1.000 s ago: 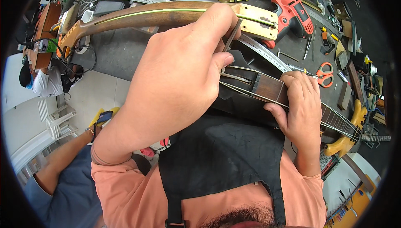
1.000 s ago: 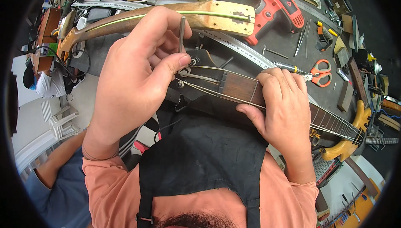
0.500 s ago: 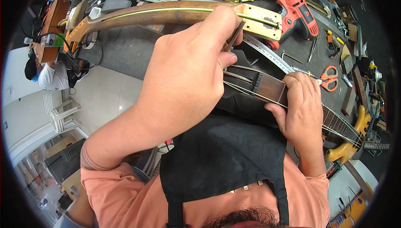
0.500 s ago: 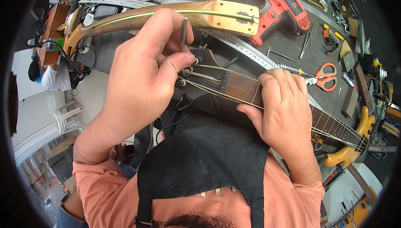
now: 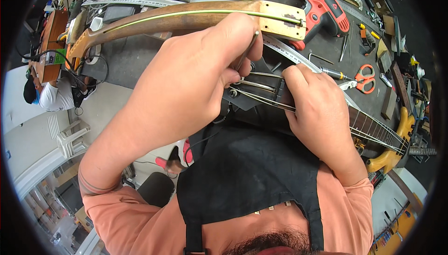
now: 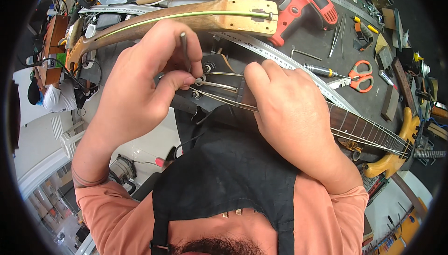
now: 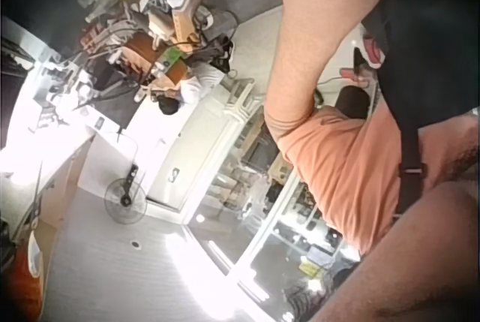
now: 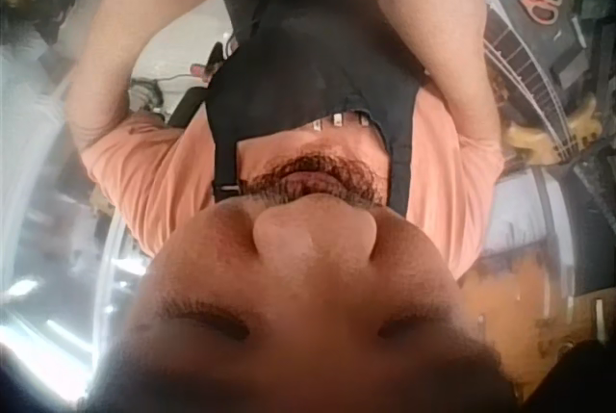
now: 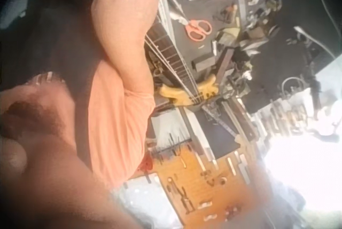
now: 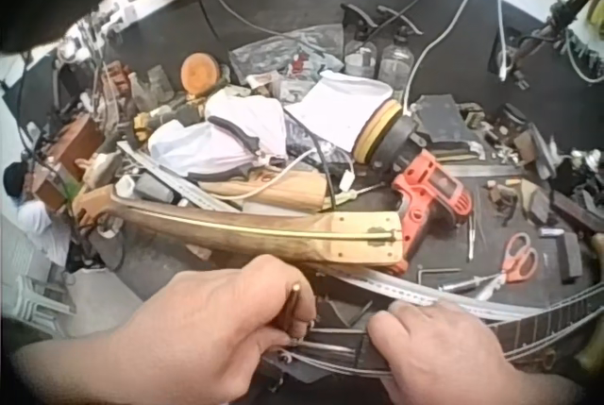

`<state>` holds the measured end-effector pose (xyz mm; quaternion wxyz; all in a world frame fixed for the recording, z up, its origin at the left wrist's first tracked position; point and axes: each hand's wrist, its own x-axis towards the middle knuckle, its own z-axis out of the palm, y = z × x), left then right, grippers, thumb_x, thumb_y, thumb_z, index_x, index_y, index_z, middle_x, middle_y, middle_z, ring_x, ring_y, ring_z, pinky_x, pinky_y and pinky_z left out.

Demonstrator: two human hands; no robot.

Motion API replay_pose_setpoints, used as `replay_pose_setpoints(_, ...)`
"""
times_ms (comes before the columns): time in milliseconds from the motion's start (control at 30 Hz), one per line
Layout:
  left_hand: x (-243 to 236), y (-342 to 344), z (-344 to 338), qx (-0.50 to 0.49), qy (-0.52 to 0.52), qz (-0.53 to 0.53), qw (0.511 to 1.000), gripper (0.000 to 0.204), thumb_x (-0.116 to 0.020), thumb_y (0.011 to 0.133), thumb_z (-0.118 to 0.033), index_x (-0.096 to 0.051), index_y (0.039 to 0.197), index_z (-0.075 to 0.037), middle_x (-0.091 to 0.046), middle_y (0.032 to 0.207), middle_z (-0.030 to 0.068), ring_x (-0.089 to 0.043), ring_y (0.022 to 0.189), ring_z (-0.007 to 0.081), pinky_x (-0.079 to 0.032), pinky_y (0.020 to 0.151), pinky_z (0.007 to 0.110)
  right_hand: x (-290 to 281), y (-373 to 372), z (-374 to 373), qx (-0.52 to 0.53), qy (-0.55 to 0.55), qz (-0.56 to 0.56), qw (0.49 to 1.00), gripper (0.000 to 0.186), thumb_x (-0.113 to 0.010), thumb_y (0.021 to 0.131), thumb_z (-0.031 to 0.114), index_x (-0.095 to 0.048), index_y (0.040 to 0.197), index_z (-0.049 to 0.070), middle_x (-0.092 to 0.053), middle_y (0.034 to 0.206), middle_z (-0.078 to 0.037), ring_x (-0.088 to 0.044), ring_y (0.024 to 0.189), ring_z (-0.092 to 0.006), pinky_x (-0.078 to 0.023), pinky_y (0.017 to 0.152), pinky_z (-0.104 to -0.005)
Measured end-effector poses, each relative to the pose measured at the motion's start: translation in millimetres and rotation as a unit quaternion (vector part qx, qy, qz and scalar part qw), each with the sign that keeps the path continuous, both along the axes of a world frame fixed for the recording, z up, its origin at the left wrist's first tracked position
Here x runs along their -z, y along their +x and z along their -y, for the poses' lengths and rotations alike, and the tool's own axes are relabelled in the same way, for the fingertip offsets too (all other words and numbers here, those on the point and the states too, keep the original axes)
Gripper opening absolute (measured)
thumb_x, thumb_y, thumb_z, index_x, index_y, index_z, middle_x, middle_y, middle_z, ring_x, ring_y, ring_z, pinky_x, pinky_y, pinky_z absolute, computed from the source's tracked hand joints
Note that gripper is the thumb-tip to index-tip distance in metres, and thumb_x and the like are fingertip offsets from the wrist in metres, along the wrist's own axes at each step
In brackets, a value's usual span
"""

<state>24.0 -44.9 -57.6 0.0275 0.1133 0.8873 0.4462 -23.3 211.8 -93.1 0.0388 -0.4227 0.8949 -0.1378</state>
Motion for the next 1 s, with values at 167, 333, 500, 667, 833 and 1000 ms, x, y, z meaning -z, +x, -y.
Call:
replay_pose_setpoints(167,15,5,6,0.055,-0.069,-0.175,0.981,0.043,-0.067,0.077,0.025,-0.064,0.111,-0.002,-0.073,0.095,0.0119,-0.076,0.086,0.0311,-0.061,0.076,0.037,-2,-1,0,-0.005,0.002,0.009,1.0,0.035,-0.075,0.081,-0.001,-0.06,0.113,0.004,-0.067,0.098,-0.018,-0.07,0.086,-0.0429,-0.057,0.081,-0.0534)
replay_pose_setpoints(333,34,10,12,0.076,-0.045,-0.254,0.963,0.041,-0.071,0.069,0.019,-0.066,0.104,-0.002,-0.075,0.096,0.0119,-0.075,0.086,0.0338,-0.061,0.072,0.04,-4,-1,2,-0.004,0.01,0.014,1.0,0.036,-0.075,0.08,-0.002,-0.059,0.113,0.004,-0.067,0.098,-0.018,-0.07,0.087,-0.0432,-0.057,0.082,-0.0533)
replay_pose_setpoints(500,31,18,15,0.126,-0.11,-0.295,0.941,0.03,-0.076,0.066,0.009,-0.07,0.093,-0.001,-0.075,0.098,0.0153,-0.074,0.085,0.0333,-0.063,0.07,0.041,-3,-2,2,0.004,0.022,0.022,1.0,0.038,-0.077,0.079,-0.001,-0.059,0.112,0.004,-0.067,0.099,-0.017,-0.07,0.089,-0.0436,-0.056,0.083,-0.0533)
replay_pose_setpoints(667,35,29,8,0.09,-0.081,-0.306,0.944,0.024,-0.08,0.066,0.001,-0.069,0.088,-0.002,-0.073,0.099,0.0179,-0.074,0.089,0.0347,-0.063,0.068,0.039,-4,0,2,0.008,0.009,0.019,1.0,0.041,-0.08,0.078,0.0,-0.058,0.112,0.005,-0.067,0.1,-0.017,-0.069,0.091,-0.043,-0.055,0.085,-0.0527)
replay_pose_setpoints(833,59,20,15,0.129,-0.066,-0.4,0.905,0.033,-0.079,0.071,-0.003,-0.07,0.102,-0.003,-0.074,0.101,0.0184,-0.073,0.087,0.0342,-0.062,0.068,0.04,-5,2,3,0.012,0.016,0.013,1.0,0.042,-0.082,0.077,0.001,-0.057,0.111,0.006,-0.067,0.1,-0.016,-0.069,0.092,-0.0422,-0.054,0.085,-0.0517)
replay_pose_setpoints(1000,52,19,10,0.085,-0.049,-0.341,0.935,0.038,-0.077,0.074,-0.011,-0.069,0.11,-0.003,-0.074,0.102,0.0187,-0.071,0.085,0.0343,-0.06,0.067,0.041,-2,3,2,0.015,0.008,0.005,1.0,0.042,-0.082,0.076,0.0,-0.057,0.11,0.005,-0.067,0.099,-0.016,-0.068,0.091,-0.0424,-0.053,0.085,-0.0518)
